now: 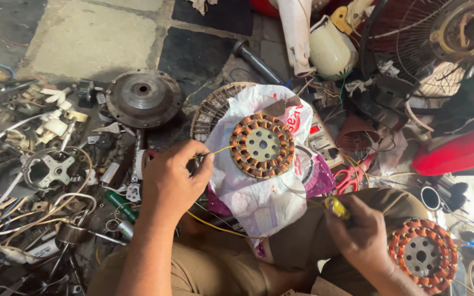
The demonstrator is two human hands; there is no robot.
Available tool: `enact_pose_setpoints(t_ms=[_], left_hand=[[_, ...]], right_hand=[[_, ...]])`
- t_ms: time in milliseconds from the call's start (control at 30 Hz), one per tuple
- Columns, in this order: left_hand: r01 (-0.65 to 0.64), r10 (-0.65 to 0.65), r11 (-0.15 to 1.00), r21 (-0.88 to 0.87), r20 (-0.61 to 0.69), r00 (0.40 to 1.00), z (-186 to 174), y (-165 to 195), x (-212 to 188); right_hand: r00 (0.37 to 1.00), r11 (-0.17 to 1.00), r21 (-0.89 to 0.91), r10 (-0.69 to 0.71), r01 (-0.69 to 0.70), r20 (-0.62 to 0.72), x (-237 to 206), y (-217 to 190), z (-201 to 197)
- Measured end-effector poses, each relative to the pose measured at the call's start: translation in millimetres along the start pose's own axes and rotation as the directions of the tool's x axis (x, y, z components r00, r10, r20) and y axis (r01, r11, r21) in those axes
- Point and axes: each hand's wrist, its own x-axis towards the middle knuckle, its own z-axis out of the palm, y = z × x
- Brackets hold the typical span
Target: The person sits on the floor and winds copper wire around the slots of a fan motor stator, guiding the wire by hand and using a screwdriver to help seat the wire turns. They work around the stator ring, then lift and turn the wound stator at the end.
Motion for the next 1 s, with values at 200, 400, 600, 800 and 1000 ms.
enact_pose_setpoints(t_ms=[200, 400, 600, 800, 1000], left_hand=[[0.026, -0.027, 1.0, 0.016, 0.038, 0.999, 5, 1, -5], [0.009, -0.013, 0.997, 0.073, 0.048, 0.999, 12, -2, -2], [0.027, -0.031, 0.998, 0.053, 0.068, 0.997, 15, -3, -1], [0.039, -0.04, 0.999, 0.015, 0.07, 0.997, 15, -4, 1], [0.061, -0.062, 0.998, 0.016, 0.077, 0.995, 16, -4, 2]], right_hand=[[1.0, 0.999, 0.047, 0.019, -0.02, 0.006, -13, 7, 4], [1.0, 0.999, 0.041, 0.013, -0.012, -0.019, 0, 4, 4], [1.0, 0.999, 0.031, -0.026, 0.025, 0.016, 6, 5, 5], [0.999, 0.998, 0.05, -0.032, 0.03, 0.033, 8, 7, 8], [0.999, 0.999, -0.034, 0.03, -0.032, -0.033, 9, 9, 6]])
